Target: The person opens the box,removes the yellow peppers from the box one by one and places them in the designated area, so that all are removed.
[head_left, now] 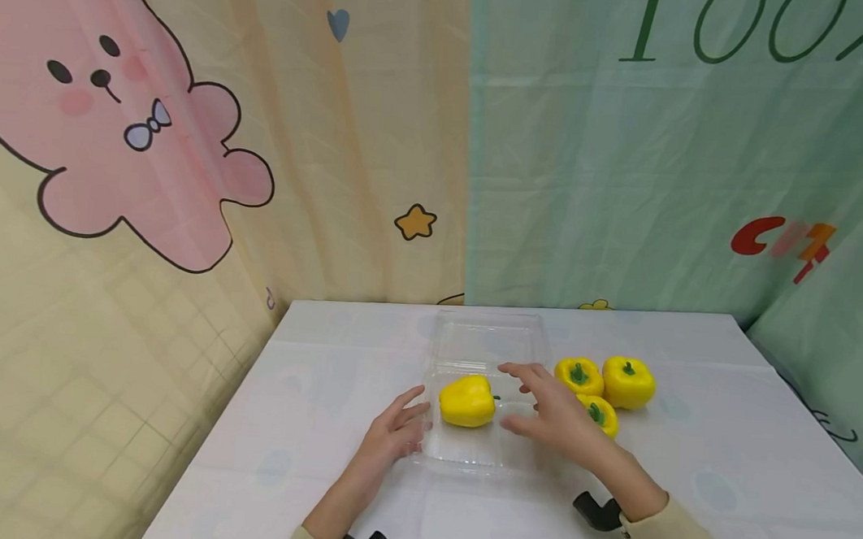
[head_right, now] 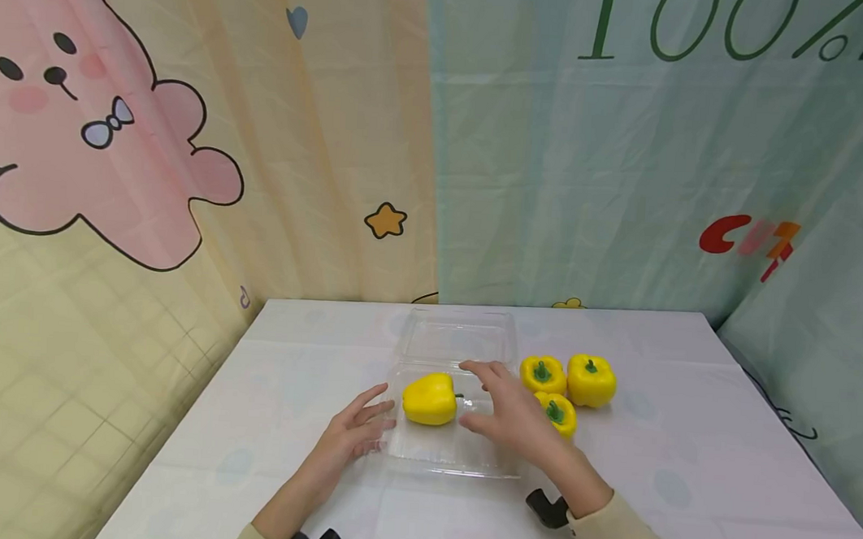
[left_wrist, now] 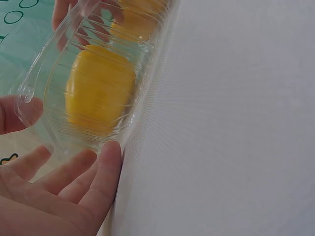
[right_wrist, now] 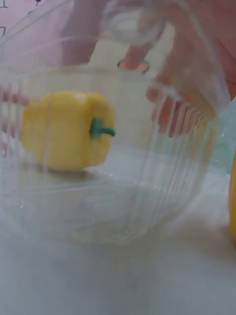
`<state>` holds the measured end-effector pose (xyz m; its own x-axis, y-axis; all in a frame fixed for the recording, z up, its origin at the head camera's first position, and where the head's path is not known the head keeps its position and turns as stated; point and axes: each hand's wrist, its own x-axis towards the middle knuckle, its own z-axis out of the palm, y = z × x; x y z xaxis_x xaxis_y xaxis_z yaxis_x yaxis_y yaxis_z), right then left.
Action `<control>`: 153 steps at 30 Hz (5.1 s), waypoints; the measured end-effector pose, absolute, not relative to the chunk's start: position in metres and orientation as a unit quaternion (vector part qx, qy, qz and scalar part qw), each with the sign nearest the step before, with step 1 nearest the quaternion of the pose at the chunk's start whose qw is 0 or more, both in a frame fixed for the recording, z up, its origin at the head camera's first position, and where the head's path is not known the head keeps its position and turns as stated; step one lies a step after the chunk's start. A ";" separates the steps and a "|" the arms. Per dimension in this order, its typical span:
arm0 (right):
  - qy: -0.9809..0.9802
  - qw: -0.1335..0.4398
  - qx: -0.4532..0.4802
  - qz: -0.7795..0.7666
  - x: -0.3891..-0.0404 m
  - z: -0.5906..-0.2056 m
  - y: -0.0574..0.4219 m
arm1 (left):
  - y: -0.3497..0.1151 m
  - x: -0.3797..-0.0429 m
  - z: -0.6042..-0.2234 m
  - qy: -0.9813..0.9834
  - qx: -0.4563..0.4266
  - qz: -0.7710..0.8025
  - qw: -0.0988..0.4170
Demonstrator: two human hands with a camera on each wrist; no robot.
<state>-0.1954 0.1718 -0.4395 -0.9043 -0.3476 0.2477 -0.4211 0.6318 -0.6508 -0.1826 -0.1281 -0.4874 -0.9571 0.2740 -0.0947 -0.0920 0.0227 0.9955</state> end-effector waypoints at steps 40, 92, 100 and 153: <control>-0.925 0.011 0.191 0.329 -0.191 -0.461 0.144 | -0.129 -0.180 -0.488 0.704 0.068 0.696 0.124; -0.925 0.022 0.159 0.344 -0.189 -0.449 0.125 | -0.124 -0.176 -0.485 0.720 0.074 0.681 0.113; -0.917 0.040 0.184 0.351 -0.186 -0.448 0.131 | -0.122 -0.177 -0.485 0.713 0.080 0.687 0.116; -0.870 0.144 0.281 0.380 -0.188 -0.418 0.139 | -0.125 -0.182 -0.480 0.736 0.092 0.662 0.112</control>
<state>-0.1880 0.1392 -0.4179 -0.8013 -0.3789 0.4629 -0.5971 0.5540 -0.5802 -0.1822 -0.1249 -0.4796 -0.9582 0.2831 -0.0425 -0.0125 0.1070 0.9942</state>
